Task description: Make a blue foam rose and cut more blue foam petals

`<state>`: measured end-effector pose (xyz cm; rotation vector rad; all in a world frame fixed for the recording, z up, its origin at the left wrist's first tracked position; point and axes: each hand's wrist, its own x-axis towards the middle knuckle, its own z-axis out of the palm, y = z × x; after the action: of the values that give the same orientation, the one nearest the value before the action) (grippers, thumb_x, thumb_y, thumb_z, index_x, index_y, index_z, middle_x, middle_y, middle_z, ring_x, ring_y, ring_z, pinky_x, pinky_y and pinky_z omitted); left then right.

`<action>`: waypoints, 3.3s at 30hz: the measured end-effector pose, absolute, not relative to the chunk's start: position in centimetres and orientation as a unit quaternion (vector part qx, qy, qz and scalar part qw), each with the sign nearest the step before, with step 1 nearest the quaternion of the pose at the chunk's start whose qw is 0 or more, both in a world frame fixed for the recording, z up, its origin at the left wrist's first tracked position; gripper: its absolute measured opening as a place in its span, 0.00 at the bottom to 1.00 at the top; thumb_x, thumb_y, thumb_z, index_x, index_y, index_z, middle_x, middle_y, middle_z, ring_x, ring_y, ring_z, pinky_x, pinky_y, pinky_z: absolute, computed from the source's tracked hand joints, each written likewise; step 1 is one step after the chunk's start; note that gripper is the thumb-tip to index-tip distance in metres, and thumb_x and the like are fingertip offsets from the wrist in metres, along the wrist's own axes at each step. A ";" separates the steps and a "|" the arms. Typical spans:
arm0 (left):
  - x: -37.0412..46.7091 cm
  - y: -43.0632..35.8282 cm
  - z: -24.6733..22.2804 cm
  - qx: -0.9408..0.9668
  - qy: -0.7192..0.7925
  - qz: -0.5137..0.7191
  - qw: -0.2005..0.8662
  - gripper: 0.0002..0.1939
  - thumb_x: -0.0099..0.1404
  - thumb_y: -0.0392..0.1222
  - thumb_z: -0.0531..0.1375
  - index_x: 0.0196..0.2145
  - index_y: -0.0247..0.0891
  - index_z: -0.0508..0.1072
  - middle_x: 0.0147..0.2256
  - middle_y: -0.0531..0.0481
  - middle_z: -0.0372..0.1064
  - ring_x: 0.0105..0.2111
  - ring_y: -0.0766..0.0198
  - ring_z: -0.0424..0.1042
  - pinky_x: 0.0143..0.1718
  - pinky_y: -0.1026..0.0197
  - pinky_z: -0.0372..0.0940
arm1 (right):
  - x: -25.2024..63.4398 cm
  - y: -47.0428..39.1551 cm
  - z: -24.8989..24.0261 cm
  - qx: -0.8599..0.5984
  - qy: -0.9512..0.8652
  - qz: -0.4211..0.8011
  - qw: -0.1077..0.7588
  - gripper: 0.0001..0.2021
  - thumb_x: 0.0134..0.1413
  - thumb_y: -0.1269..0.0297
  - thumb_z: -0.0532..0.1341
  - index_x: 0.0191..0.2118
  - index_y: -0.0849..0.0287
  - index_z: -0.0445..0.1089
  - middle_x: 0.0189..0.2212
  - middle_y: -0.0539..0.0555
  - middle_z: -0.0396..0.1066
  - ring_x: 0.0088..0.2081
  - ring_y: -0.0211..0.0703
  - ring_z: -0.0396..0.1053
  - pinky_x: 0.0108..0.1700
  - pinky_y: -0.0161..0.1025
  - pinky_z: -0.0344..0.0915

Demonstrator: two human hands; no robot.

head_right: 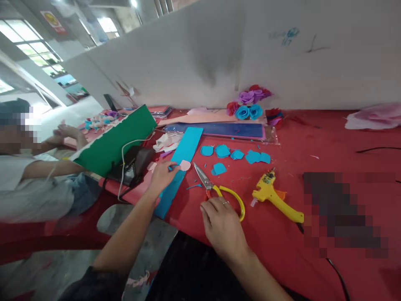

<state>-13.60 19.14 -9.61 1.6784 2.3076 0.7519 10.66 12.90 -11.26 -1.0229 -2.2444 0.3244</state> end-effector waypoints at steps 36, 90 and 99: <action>-10.7 3.0 -12.4 0.178 0.720 0.577 0.341 0.14 0.53 0.46 0.66 0.34 0.35 0.73 0.31 0.49 0.71 0.29 0.66 0.67 0.28 0.65 0.59 | 5.5 11.4 -10.6 -0.446 -0.679 0.521 0.261 0.10 0.60 0.55 0.57 0.38 0.55 0.69 0.31 0.51 0.75 0.31 0.43 0.73 0.33 0.37 0.66; -9.9 3.3 -10.8 0.040 0.607 0.622 0.493 0.13 0.47 0.39 0.70 0.32 0.36 0.76 0.31 0.49 0.74 0.30 0.67 0.72 0.34 0.63 0.69 | 2.1 14.5 -8.7 -0.369 -0.743 0.541 0.138 0.07 0.55 0.61 0.60 0.35 0.57 0.73 0.26 0.50 0.75 0.26 0.39 0.70 0.28 0.34 0.60; -9.5 2.7 -11.4 0.055 0.621 0.607 0.493 0.14 0.48 0.41 0.70 0.33 0.36 0.76 0.29 0.49 0.75 0.27 0.67 0.73 0.36 0.61 0.69 | 3.8 14.8 -9.1 -0.448 -0.667 0.525 0.281 0.08 0.54 0.59 0.61 0.33 0.58 0.69 0.24 0.49 0.72 0.23 0.37 0.68 0.26 0.35 0.61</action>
<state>-9.47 2.65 -11.42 0.1340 1.5062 1.4733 3.77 14.84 -9.07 -1.2009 -1.7881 1.4073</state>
